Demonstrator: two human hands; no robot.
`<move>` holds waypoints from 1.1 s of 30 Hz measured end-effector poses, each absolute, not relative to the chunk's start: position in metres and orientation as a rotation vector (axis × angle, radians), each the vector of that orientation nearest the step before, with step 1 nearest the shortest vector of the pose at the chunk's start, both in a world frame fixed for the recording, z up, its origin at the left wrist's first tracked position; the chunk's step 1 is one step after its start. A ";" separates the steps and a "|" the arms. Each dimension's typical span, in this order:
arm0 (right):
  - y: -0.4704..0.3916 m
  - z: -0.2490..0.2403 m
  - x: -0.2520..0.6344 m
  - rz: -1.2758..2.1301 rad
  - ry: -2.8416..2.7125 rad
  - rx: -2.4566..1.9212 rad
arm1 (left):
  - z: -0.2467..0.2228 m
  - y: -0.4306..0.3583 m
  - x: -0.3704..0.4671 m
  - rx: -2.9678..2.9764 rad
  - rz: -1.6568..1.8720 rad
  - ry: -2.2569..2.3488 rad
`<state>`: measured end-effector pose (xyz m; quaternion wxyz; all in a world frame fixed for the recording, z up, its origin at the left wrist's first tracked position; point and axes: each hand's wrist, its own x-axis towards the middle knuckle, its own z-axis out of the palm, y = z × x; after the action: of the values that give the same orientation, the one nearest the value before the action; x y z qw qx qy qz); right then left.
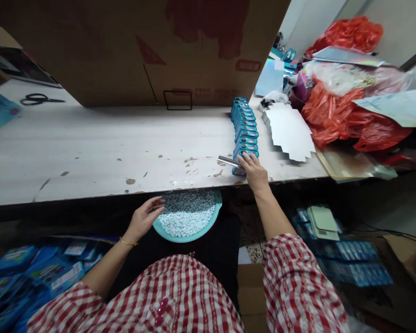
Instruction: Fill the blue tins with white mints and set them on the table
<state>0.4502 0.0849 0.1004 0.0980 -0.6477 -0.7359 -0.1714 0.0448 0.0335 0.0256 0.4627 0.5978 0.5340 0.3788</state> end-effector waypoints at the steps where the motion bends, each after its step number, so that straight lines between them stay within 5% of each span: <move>1: 0.087 0.099 0.453 -0.485 -2.172 -1.917 | 0.024 0.032 0.037 1.461 0.949 1.351; 12: 0.080 0.129 0.471 -0.163 -1.547 -1.994 | 0.007 0.014 -0.011 1.401 0.968 1.633; 33: 0.166 0.132 0.479 0.061 -2.031 -2.039 | -0.067 0.004 -0.017 1.410 0.654 1.898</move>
<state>0.4791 0.1660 0.1318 0.1311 -0.7022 -0.6994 0.0210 -0.0167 0.0044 -0.0669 0.3372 0.5411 0.7284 0.2511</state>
